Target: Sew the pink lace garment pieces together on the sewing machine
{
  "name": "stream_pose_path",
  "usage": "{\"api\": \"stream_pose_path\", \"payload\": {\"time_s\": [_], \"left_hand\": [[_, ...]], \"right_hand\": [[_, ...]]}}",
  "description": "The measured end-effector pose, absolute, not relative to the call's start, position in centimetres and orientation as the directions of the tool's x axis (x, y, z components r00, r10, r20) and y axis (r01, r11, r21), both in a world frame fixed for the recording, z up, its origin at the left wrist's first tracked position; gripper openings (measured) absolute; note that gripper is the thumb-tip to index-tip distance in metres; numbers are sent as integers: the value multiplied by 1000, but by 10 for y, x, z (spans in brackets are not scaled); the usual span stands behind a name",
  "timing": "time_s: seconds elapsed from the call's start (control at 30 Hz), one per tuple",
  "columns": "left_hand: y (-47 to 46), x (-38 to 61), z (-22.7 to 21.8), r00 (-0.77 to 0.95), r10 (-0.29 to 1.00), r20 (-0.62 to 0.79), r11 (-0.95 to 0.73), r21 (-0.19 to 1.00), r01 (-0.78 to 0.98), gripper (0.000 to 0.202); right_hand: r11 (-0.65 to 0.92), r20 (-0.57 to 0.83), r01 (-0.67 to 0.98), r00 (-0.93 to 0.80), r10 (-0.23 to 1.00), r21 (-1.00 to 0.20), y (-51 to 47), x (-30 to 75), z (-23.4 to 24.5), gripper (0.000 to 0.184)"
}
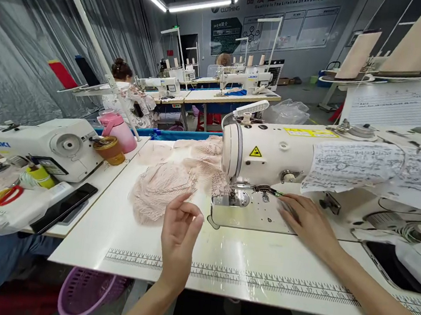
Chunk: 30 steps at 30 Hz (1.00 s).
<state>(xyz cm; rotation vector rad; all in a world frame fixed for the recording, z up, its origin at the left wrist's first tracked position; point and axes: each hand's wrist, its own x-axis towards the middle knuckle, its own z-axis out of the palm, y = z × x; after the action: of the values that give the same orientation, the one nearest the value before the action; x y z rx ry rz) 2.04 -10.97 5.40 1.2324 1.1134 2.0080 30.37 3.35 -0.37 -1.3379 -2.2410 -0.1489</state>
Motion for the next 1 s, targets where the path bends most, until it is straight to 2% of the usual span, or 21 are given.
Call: {"api": "stream_pose_path", "payload": {"time_s": [0.17,0.6,1.0], "left_hand": [[-132,31,49,-496,748,441,-507,862,3,30],[-136,38,44,-521,702,486,-486,861,149,30],[-132,36,40,-549,702,454,-428,885,183,31]], "right_hand": [[510,493,845,-378,783,-163,30,303,-6,43],[501,469,852,-383,796,-153,27,302,-5,42],[500,469,850,-378,798,-165,28,301,-6,42]]}}
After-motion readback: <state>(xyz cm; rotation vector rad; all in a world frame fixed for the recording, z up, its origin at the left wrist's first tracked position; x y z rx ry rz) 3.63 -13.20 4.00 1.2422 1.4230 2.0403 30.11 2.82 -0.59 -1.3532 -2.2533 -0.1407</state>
